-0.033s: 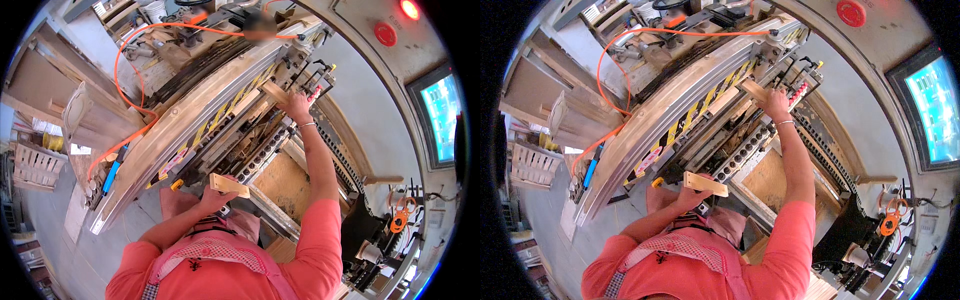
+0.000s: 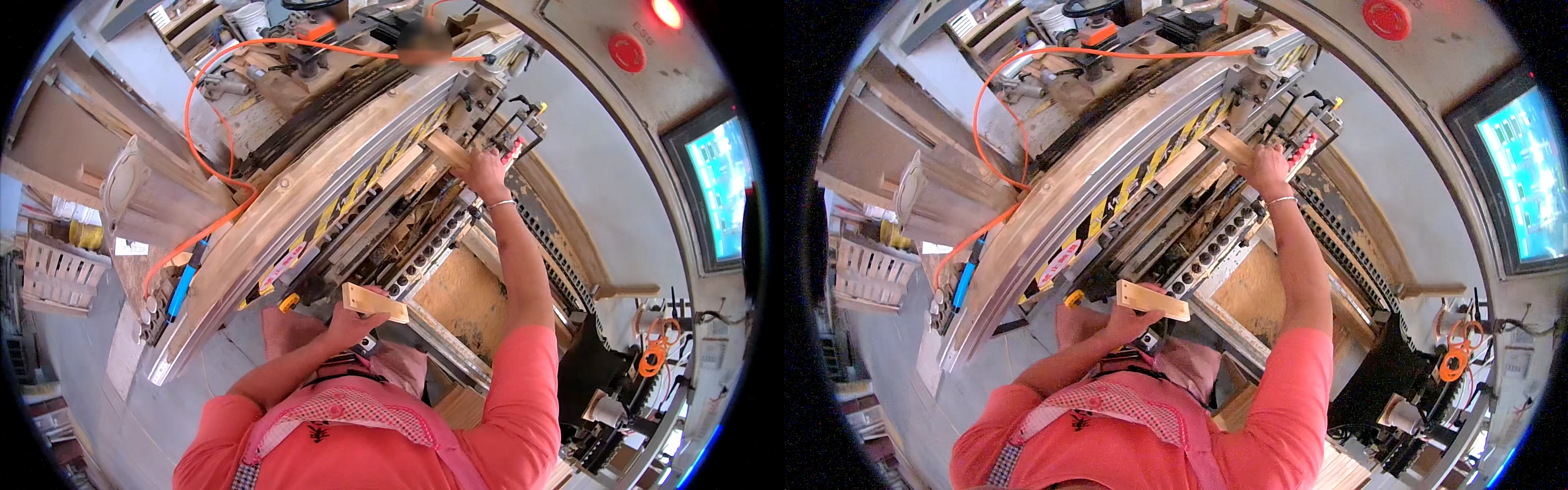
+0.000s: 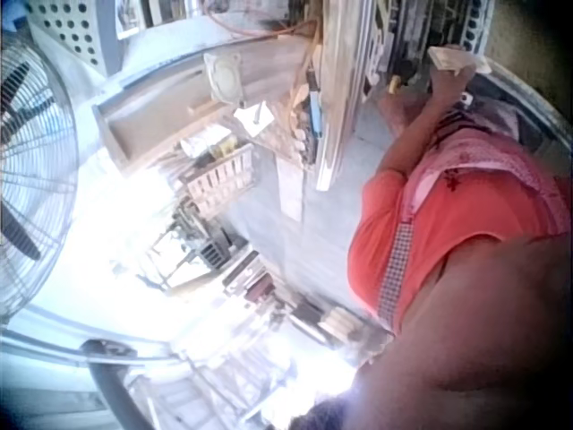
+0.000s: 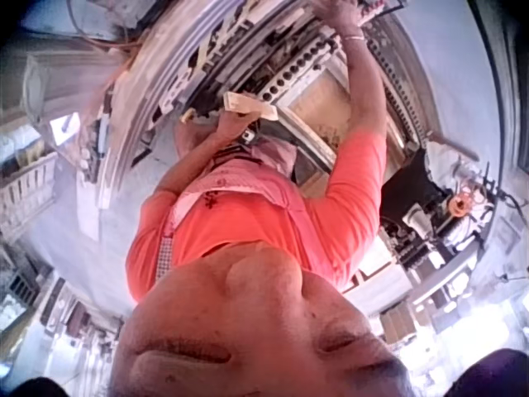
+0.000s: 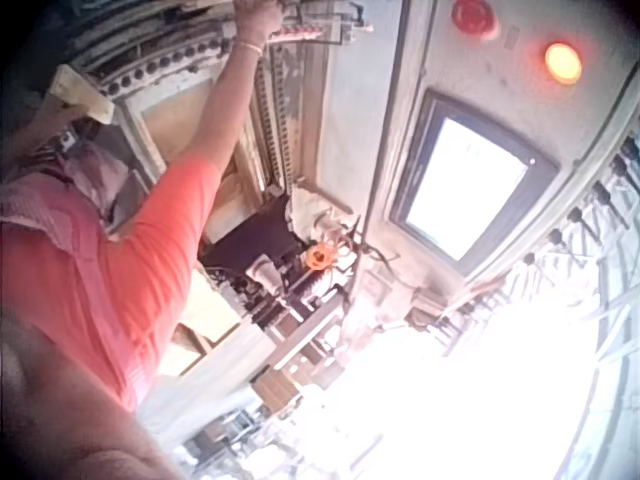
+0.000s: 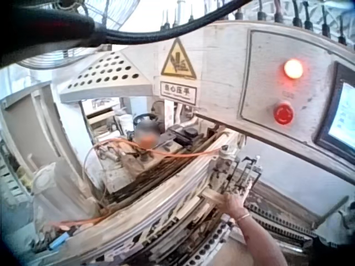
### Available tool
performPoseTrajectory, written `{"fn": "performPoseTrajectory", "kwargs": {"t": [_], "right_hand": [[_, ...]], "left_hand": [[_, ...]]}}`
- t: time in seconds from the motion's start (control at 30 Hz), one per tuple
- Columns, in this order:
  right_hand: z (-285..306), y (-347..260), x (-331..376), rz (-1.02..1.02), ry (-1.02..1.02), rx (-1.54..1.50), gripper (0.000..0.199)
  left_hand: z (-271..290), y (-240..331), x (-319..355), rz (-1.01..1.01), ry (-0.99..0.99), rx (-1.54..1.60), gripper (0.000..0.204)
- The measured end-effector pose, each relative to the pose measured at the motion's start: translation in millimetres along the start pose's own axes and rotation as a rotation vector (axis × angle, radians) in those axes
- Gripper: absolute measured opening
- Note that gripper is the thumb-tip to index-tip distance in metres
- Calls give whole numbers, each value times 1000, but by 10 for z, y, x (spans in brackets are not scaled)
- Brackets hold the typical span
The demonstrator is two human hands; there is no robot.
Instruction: The person operates a woodworking machine, repeatedly picking up small wooden blocks and feeding them into the processing unit. They then retrieve the processed blocks and stack them on a nearby pile. The task involves continuous manual handling of the wood pieces and interaction with the machine's controls.
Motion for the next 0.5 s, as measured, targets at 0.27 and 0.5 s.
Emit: {"fn": "performPoseTrajectory", "kwargs": {"t": [0.27, 0.5], "right_hand": [[-74, 53, 71, -71, 46, 93, 44], [16, -70, 57, -71, -42, 85, 50]], "left_hand": [[-92, -43, -49, 3, -91, 84, 39], [-71, -49, -59, -10, -100, 71, 41]]}}
Point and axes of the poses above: each hand's wrist, its own x-axis away from the middle knuckle, its own z-axis out of the back of the hand, y = z × x, the point moved 5 cm from there along -x, towards the middle knuckle, and after that the axes turned 11 degrees about z, right-handed, at the moved point
